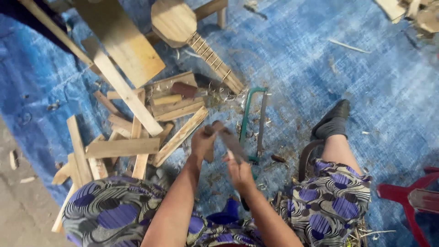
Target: A person is carving a piece of wood using a hammer and a small hand-held carving tool while sitting on a tarp.
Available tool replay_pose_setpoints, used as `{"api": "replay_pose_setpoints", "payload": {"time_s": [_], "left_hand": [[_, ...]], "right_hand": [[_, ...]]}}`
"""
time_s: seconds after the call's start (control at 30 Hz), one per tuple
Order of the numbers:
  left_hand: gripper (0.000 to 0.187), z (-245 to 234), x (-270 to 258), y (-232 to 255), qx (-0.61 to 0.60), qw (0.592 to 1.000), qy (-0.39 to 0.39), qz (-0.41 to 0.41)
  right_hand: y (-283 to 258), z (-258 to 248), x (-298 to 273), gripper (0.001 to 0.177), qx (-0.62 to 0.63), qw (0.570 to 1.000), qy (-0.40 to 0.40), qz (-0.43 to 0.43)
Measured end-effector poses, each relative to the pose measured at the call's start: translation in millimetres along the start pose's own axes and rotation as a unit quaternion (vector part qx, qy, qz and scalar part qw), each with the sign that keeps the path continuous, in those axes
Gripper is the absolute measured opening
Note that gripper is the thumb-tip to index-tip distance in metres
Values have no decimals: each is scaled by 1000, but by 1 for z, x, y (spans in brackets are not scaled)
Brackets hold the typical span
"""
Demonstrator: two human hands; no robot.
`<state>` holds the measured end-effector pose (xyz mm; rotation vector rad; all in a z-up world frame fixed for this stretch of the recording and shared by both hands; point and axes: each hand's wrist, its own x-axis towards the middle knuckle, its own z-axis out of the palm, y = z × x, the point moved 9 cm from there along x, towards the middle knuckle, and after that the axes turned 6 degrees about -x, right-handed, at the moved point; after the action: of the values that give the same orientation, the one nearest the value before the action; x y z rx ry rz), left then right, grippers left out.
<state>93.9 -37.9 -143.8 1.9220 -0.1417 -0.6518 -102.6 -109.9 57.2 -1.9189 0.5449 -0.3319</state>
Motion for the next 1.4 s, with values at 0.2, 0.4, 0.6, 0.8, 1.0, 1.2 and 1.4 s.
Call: {"api": "replay_pose_setpoints", "payload": {"time_s": [0.2, 0.4, 0.6, 0.8, 1.0, 1.2, 1.4], "left_hand": [[49, -32, 3, 14, 19, 997, 68, -4], [37, -36, 8, -10, -52, 995, 72, -52], [48, 2, -9, -20, -76, 992, 7, 99], [34, -28, -51, 47, -92, 983, 20, 155], [32, -51, -38, 35, -80, 994, 67, 30], [35, -45, -31, 27, -92, 994, 57, 12], [34, -54, -47, 61, -79, 995, 54, 5]], "right_hand": [[-60, -27, -10, 44, -332, 886, 111, -303], [-14, -36, 5, 54, 23, 998, 60, -27], [-21, -29, 5, 52, 68, 997, 11, -32], [-11, -26, 4, 49, 115, 992, -8, -42], [-14, -30, 3, 51, 97, 995, 12, -33], [-17, -30, 4, 48, 104, 994, 10, -27], [-9, -31, 3, 49, 96, 995, 6, -18]]}}
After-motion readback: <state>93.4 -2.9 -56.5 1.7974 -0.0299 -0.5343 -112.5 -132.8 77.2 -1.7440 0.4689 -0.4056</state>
